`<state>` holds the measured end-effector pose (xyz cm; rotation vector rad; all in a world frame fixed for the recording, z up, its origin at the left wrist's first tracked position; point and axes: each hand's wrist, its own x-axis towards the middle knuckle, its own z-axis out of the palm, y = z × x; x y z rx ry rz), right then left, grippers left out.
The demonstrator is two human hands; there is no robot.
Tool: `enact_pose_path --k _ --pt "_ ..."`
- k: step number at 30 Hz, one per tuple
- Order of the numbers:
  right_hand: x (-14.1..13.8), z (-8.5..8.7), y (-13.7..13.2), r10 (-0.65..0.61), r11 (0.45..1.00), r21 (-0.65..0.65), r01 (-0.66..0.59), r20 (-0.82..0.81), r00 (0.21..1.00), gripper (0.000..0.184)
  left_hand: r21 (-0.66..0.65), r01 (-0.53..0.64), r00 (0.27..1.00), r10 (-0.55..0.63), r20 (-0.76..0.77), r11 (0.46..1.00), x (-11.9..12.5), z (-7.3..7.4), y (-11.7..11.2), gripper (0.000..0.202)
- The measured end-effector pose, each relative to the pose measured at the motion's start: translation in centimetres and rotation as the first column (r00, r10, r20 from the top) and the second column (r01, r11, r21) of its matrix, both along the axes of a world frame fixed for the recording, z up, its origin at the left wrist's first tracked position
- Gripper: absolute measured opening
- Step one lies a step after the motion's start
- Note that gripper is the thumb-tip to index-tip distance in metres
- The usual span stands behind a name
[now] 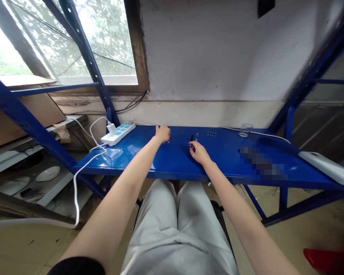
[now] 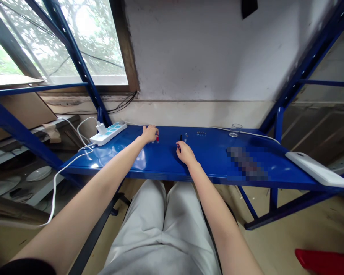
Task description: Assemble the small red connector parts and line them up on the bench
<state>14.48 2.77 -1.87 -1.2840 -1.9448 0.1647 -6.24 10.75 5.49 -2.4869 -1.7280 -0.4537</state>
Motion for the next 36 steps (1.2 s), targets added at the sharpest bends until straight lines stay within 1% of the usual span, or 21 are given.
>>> enact_pose_path --k 6,11,12,14,16,18,20,22,23,24,26,29,32,36 --pt "0.0 0.1 0.0 0.003 1.0 -0.013 -0.003 0.008 1.0 0.028 -0.032 -0.007 1.0 0.007 0.003 0.999 -0.1 0.3 -0.1 0.008" --pt "-0.1 0.3 -0.2 -0.022 1.0 0.002 0.022 0.03 0.999 0.023 -0.054 -0.002 0.998 0.005 0.063 0.999 -0.3 0.4 -0.1 0.008" --pt "0.0 0.3 -0.2 -0.049 0.999 0.012 0.048 0.037 0.998 0.021 -0.054 0.001 0.997 0.003 0.078 0.999 -0.3 0.5 -0.2 0.01" --pt "0.2 0.4 -0.2 -0.155 0.987 0.041 0.154 0.02 0.988 0.018 -0.025 0.028 0.993 -0.025 0.112 0.999 0.0 0.6 -0.5 0.016" --pt "0.7 0.4 -0.2 -0.295 0.952 0.062 0.298 -0.054 0.954 0.015 0.053 0.089 0.983 -0.096 0.158 0.995 0.7 0.8 -1.1 0.021" --pt "1.2 0.5 -0.1 -0.408 0.907 0.041 0.418 -0.155 0.9 0.014 0.154 0.169 0.959 -0.198 0.2 0.974 1.8 0.8 -1.9 0.024" --pt "1.6 0.6 -0.1 -0.475 0.874 -0.013 0.486 -0.23 0.849 0.015 0.2 0.247 0.932 -0.289 0.217 0.948 3.3 0.5 -2.7 0.03" --pt "1.9 0.6 -0.1 -0.51 0.856 -0.063 0.514 -0.27 0.817 0.017 0.196 0.318 0.907 -0.358 0.223 0.928 4.9 -0.1 -3.4 0.037" --pt "2.0 0.7 -0.2 -0.52 0.85 -0.077 0.521 -0.283 0.806 0.017 0.178 0.329 0.903 -0.364 0.229 0.927 5.7 -0.6 -3.7 0.041" --pt "2.0 0.7 -0.2 -0.525 0.847 -0.083 0.526 -0.293 0.799 0.017 0.143 0.317 0.91 -0.343 0.231 0.937 6.5 -1.1 -3.9 0.047" --pt "2.0 0.7 -0.2 -0.525 0.845 -0.078 0.529 -0.312 0.792 0.017 0.031 0.271 0.94 -0.271 0.206 0.962 7.9 -2.3 -4.0 0.058" --pt "1.9 0.6 -0.1 -0.513 0.85 -0.061 0.524 -0.324 0.795 0.018 -0.106 0.201 0.968 -0.181 0.174 0.974 9.4 -3.8 -3.5 0.065" --pt "2.0 0.4 0.1 -0.502 0.856 -0.049 0.514 -0.317 0.805 0.019 -0.131 0.141 0.977 -0.116 0.179 0.981 10.3 -4.8 -3.0 0.064" --pt "2.0 0.1 0.4 -0.497 0.861 -0.044 0.507 -0.284 0.82 0.02 -0.113 0.104 0.987 -0.089 0.133 0.988 10.8 -5.2 -2.6 0.06"
